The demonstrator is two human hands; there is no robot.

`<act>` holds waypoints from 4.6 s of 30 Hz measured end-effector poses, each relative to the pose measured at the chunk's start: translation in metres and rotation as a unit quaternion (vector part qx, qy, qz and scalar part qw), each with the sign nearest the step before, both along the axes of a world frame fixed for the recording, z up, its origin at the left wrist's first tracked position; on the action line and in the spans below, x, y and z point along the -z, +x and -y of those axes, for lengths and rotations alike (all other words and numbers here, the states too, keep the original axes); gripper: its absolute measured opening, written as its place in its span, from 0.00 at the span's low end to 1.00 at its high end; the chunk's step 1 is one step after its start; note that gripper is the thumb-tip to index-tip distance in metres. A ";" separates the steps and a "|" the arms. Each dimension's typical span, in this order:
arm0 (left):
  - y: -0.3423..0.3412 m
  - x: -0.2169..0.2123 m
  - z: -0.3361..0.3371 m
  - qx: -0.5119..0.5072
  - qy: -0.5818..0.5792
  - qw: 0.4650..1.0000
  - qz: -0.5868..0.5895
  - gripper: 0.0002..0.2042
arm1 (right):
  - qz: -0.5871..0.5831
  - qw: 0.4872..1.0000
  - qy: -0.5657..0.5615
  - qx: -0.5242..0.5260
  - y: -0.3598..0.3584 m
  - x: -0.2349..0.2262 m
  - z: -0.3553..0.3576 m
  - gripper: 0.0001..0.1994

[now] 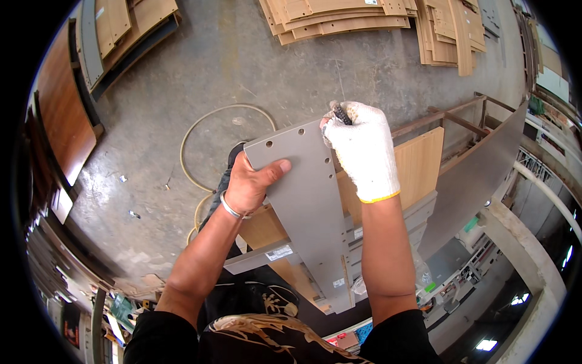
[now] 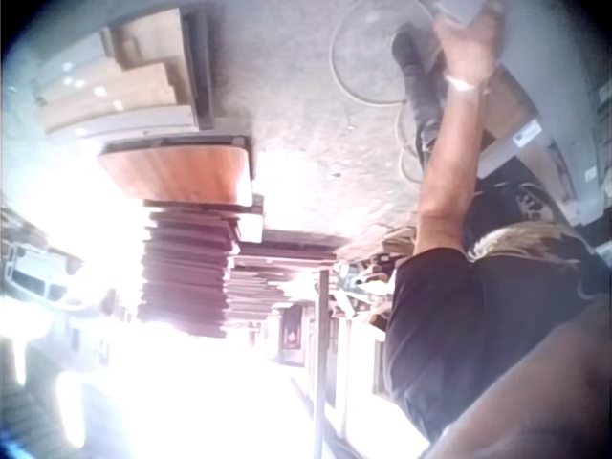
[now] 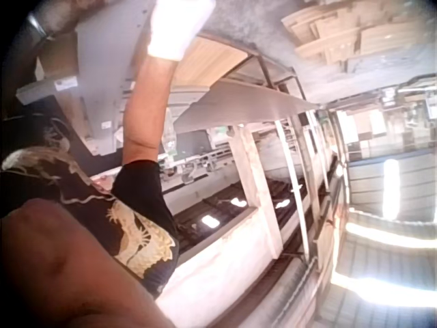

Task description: The person wipes the surface of several grey metal parts with a white cloth. They repeatedly pick up a plastic bottle, pour liquid onto the cloth, and wipe each part individually before placing it back on the workbench.

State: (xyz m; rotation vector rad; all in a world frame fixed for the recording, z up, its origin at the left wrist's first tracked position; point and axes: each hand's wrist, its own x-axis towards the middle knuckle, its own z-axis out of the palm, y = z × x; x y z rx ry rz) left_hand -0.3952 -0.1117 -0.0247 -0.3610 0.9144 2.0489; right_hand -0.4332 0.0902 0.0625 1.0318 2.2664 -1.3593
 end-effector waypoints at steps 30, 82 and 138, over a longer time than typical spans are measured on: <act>0.004 0.000 -0.001 -0.026 -0.040 0.999 0.001 0.17 | -0.029 0.983 -0.115 0.137 0.004 -0.001 0.011 0.06; 0.005 0.000 0.001 -0.039 -0.088 0.995 -0.032 0.22 | -0.052 0.969 -0.195 0.140 0.029 0.022 -0.005 0.07; -0.103 -0.040 -0.051 0.164 -0.384 0.877 -0.239 0.15 | -0.247 0.872 -0.141 0.398 0.264 0.013 -0.005 0.04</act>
